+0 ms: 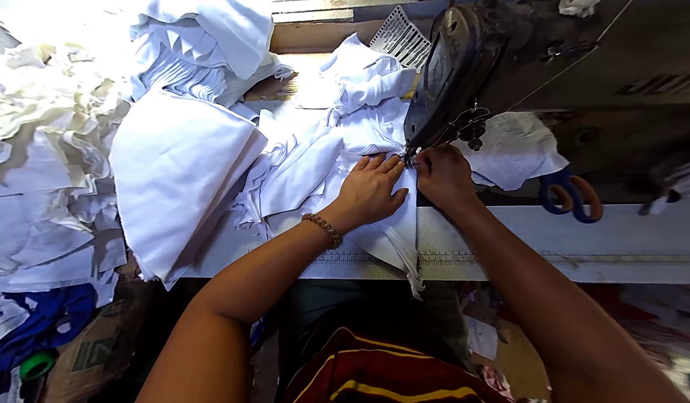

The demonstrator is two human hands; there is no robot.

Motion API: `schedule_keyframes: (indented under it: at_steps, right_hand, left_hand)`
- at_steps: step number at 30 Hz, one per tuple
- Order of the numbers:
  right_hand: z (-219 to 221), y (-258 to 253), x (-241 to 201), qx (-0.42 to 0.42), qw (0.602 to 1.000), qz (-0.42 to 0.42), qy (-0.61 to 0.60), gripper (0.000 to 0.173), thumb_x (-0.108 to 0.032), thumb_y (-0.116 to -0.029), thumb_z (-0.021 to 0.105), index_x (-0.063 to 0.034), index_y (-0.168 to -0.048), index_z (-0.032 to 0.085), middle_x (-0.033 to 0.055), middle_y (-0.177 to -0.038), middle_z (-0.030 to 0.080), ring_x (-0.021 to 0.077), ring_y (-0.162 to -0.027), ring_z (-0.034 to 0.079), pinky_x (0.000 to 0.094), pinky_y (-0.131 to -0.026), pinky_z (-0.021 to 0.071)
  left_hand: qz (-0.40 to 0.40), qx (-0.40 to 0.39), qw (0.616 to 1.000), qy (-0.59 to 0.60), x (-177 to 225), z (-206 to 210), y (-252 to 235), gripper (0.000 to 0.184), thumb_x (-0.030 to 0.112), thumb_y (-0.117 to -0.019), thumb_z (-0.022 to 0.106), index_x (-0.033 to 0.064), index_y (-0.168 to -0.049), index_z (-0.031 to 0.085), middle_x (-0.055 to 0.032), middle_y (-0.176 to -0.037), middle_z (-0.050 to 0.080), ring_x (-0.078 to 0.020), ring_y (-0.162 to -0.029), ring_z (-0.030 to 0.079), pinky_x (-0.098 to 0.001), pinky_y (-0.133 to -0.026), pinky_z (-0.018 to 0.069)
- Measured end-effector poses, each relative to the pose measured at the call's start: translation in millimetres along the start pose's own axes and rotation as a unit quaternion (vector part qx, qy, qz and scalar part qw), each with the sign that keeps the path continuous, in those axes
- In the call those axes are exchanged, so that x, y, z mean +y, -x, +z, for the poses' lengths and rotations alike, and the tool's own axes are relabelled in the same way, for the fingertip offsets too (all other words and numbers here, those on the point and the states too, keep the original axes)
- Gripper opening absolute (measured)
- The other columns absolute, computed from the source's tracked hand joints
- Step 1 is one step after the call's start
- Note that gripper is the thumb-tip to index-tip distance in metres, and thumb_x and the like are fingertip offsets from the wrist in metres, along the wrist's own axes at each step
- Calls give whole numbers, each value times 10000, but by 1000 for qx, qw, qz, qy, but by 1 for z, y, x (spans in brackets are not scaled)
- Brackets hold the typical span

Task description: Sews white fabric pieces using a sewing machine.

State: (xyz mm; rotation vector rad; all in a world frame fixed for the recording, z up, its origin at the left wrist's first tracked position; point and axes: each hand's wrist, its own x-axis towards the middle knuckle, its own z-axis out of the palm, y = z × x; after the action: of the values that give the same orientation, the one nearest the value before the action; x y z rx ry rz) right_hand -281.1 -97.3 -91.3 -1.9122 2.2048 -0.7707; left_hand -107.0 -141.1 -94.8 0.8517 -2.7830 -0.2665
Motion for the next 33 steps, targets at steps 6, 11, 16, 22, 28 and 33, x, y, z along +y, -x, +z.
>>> schedule_keyframes:
  at_steps: [6, 11, 16, 22, 28, 33]
  right_hand:
    - [0, -1, -2, -6, 1000, 14, 2, 216, -93, -1010, 568, 91, -1000, 679, 301, -1080, 658, 471, -1101, 633, 601, -926, 491]
    - [1, -2, -3, 2, 1000, 14, 16, 229, -107, -1017, 562, 90, -994, 675, 299, -1059, 661, 468, -1088, 640, 605, -905, 492]
    - [2, -1, 1, 17, 1000, 0, 5, 218, -96, -1010, 576, 94, -995, 682, 305, -1049, 660, 477, -1074, 639, 604, -921, 486]
    - [-19, 40, -9, 42, 999, -31, -17, 255, -111, -1030, 519, 51, -1127, 691, 284, -1129, 648, 462, -1076, 638, 612, -891, 523]
    - [1, 108, -12, 26, 977, -208, -43, 419, -300, -1050, 479, -1, -1138, 759, 172, -1263, 715, 354, -1234, 655, 526, -1011, 520]
    - [7, 110, -16, 26, 978, -206, 16, 494, -301, -1082, 389, 47, -1247, 697, 208, -1348, 662, 376, -1293, 614, 529, -1069, 481]
  left_hand:
    - [-1, 3, 1000, -2, 0, 3, -1, 540, 346, -1039, 428, 58, -1478, 552, -110, -1535, 537, -316, -1461, 452, -535, -1200, 306]
    - [-12, 13, 1000, -14, 3, 2, -1, 536, 335, -1039, 417, 58, -1478, 551, -111, -1530, 541, -316, -1458, 454, -532, -1201, 306]
    - [-13, -5, 1000, -6, 1, 1, -3, 517, 277, -1049, 410, 49, -1500, 521, -111, -1559, 509, -315, -1483, 420, -529, -1214, 277]
    - [-38, -2, 999, -1, 4, -1, -9, 515, 265, -1046, 404, 56, -1501, 523, -111, -1558, 510, -309, -1474, 431, -526, -1208, 290]
    - [-53, -13, 998, 11, -2, 0, -20, 500, 217, -1055, 391, 47, -1511, 503, -121, -1572, 490, -328, -1478, 422, -545, -1201, 286]
    - [-59, -9, 998, 13, -12, -1, -33, 494, 176, -1052, 362, 47, -1506, 508, -119, -1577, 484, -324, -1474, 428, -539, -1195, 292]
